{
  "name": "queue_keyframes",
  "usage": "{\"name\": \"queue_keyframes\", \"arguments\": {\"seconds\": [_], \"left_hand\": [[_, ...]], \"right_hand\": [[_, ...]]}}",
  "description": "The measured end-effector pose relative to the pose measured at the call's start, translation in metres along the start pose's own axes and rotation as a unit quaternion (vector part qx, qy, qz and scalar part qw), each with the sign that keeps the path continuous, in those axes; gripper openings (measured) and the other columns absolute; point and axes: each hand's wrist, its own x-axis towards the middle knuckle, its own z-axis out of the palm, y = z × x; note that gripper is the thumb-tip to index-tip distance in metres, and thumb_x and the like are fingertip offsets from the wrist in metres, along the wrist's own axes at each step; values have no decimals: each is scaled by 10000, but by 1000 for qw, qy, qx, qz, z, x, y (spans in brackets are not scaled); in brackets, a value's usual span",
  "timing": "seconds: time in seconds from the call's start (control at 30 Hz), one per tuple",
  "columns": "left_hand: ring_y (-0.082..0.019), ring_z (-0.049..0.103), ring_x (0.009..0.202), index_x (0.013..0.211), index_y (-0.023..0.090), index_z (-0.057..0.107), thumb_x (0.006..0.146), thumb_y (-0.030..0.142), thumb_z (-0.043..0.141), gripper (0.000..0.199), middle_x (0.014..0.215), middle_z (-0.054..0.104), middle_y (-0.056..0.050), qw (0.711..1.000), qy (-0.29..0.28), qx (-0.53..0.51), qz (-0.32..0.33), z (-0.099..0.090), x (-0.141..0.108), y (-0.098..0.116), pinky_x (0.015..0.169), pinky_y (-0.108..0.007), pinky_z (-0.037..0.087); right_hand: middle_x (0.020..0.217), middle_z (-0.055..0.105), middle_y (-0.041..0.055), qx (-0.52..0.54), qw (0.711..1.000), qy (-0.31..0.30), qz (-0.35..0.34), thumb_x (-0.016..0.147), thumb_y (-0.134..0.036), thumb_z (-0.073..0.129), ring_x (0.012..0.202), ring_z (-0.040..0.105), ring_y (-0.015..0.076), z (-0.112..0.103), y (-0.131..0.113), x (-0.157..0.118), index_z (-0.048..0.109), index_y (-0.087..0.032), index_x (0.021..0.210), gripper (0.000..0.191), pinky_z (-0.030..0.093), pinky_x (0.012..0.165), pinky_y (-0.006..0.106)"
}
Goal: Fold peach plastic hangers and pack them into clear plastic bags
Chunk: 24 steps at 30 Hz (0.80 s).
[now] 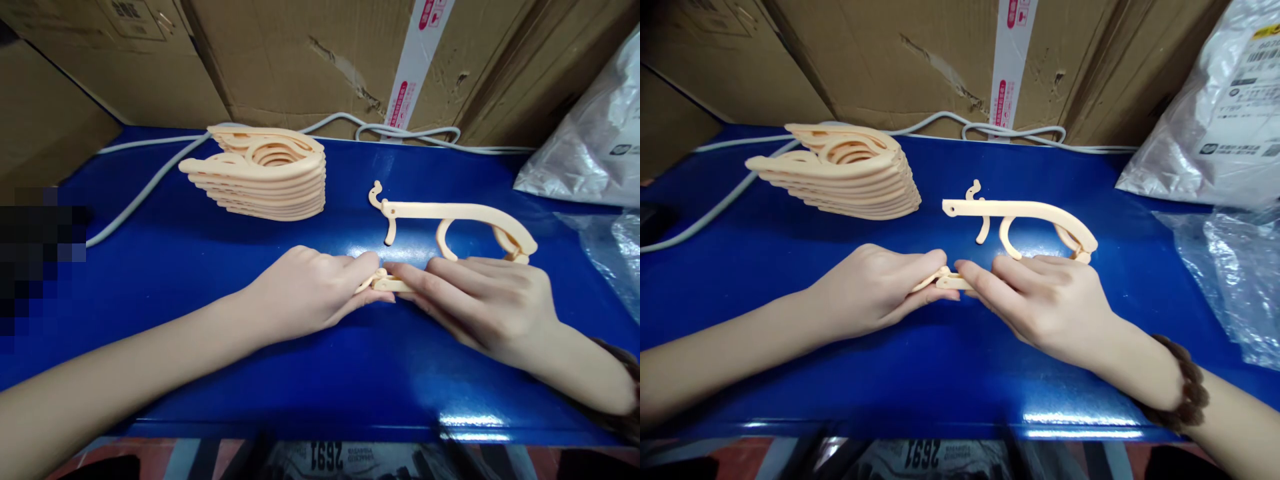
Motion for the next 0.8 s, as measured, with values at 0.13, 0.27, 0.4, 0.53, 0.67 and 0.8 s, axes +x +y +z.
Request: {"name": "queue_keyframes", "arguments": {"seconds": [0.13,0.27,0.4,0.53,0.67,0.8], "left_hand": [[-143,606,472,890,202,523,1136,470,265,446,615,634,25,997,-10,65,34,-4,2,-1,449,-275,257],[-158,591,451,819,206,510,1131,425,304,433,603,595,14,988,16,143,61,-8,2,1,419,-288,286],[-159,578,437,784,206,508,1122,370,349,407,583,546,16,981,24,175,81,-10,2,3,394,-287,308],[-162,556,423,763,210,504,1117,340,346,409,569,517,14,973,34,211,90,-13,3,7,372,-280,313],[-160,533,412,742,211,501,1106,318,391,395,547,483,23,961,37,255,98,-18,4,11,369,-268,328],[-148,516,411,720,215,488,1105,350,413,415,546,476,28,953,40,282,105,-18,5,11,380,-262,332]], "right_hand": [[715,665,-25,23,1000,-20,3,1026,-199,599,573,579,87,1,1,-1,711,-158,1200,211,413,579,251],[725,665,-36,46,999,-15,9,1061,-234,535,562,578,92,4,2,-3,684,-177,1233,234,427,570,253],[717,674,-29,52,999,-16,7,1083,-236,488,543,578,89,5,1,-1,679,-172,1204,235,425,561,240],[721,706,-15,56,998,-21,5,1088,-240,477,529,608,98,1,0,1,702,-161,1156,248,436,538,240],[865,792,37,104,992,-58,31,1101,-259,435,612,703,121,-2,-1,1,715,-162,1185,308,465,534,242],[950,819,56,177,979,-83,54,1102,-274,433,685,753,136,-3,1,2,705,-153,1216,319,498,563,231]]}}
